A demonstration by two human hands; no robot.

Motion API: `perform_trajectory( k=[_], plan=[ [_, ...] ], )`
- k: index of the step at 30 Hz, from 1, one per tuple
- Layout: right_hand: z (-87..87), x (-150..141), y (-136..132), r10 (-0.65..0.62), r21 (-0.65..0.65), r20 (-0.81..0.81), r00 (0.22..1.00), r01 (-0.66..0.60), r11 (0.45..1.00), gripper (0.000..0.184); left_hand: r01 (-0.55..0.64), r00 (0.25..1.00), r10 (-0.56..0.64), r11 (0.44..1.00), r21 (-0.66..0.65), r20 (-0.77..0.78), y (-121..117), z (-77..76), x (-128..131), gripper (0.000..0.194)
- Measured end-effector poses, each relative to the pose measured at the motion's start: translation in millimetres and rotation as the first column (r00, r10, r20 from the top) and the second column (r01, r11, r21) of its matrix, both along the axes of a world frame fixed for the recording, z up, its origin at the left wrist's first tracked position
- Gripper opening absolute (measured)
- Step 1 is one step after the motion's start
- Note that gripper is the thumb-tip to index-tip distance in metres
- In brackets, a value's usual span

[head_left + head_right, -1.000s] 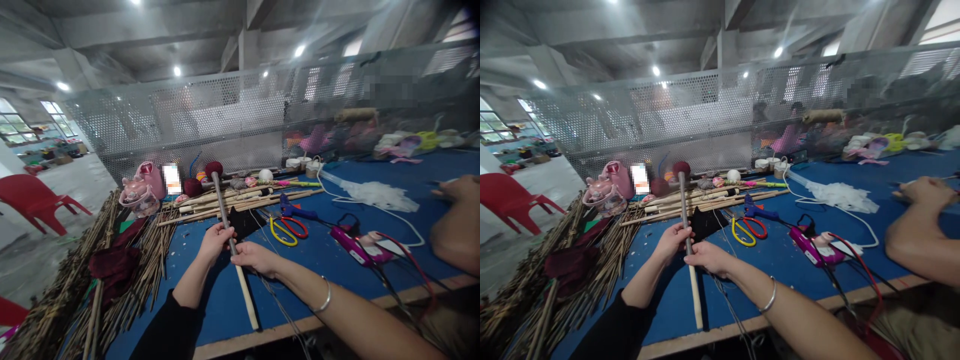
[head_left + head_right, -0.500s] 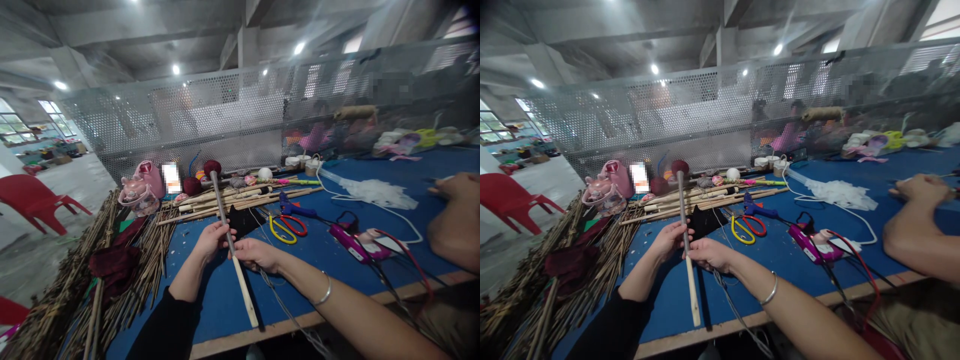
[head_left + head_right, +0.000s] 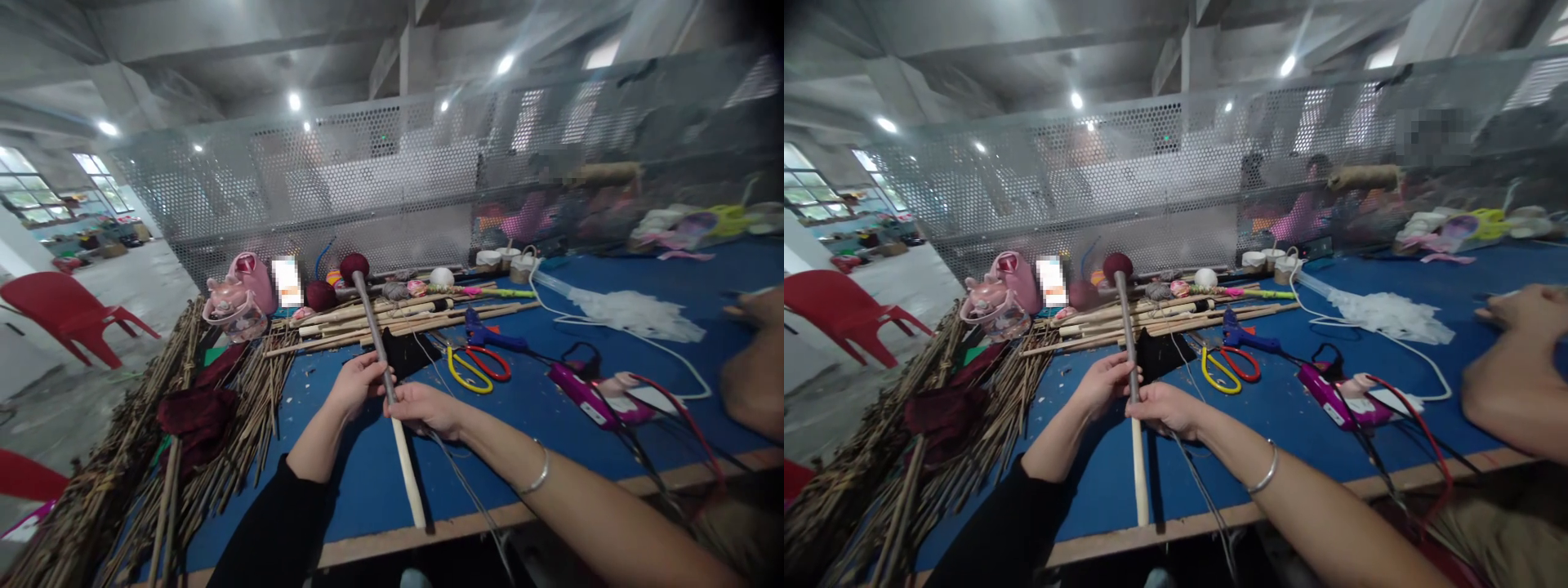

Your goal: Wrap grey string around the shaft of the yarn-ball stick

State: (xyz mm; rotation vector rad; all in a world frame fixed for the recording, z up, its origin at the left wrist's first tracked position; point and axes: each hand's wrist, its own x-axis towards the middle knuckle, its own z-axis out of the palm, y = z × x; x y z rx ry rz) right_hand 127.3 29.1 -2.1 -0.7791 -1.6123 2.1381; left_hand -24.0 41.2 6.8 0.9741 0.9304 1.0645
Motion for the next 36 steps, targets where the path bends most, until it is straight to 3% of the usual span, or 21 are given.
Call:
perform_trajectory(
  k=[7, 12, 16, 22, 28, 36],
  plan=[
    [1.6, -2.8, -1.5, -0.068, 0.104, 0.057, 0.996, 0.062, 0.993, 0.035, -0.019, 0.995, 0.021, 0.999, 0.030, -0.094, -0.9, 0.7, -0.9, 0.046],
    [3.5, 3.7, 1.3, 0.052, 0.051, -0.045, 0.998, -0.050, 0.997, 0.029, 0.042, 0.998, -0.042, 0.999, -0.017, 0.041, 0.6, 0.7, -2.2, 0.045],
    [1.6, 1.9, 1.0, 0.003, 0.044, -0.021, 1.000, -0.002, 0.999, 0.025, 0.045, 0.999, -0.045, 0.999, -0.011, 0.020, 1.0, -3.7, -4.0, 0.048],
    [-2.7, -1.3, 1.9, -0.147, 0.028, 0.073, 0.986, 0.146, 0.989, 0.033, -0.016, 0.999, 0.018, 0.999, 0.043, -0.048, 3.2, -8.4, -4.4, 0.049],
    [4.6, 3.1, 1.0, 0.036, -0.114, 0.075, 0.997, -0.027, 0.993, 0.027, 0.004, 0.999, -0.004, 1.000, 0.024, 0.032, 4.5, -7.6, -2.6, 0.047],
    [0.6, -0.6, 1.8, -0.064, -0.160, 0.041, 0.997, 0.070, 0.985, 0.023, -0.029, 1.000, 0.029, 1.000, 0.001, 0.010, 4.1, -8.1, -2.1, 0.046]
  ],
)
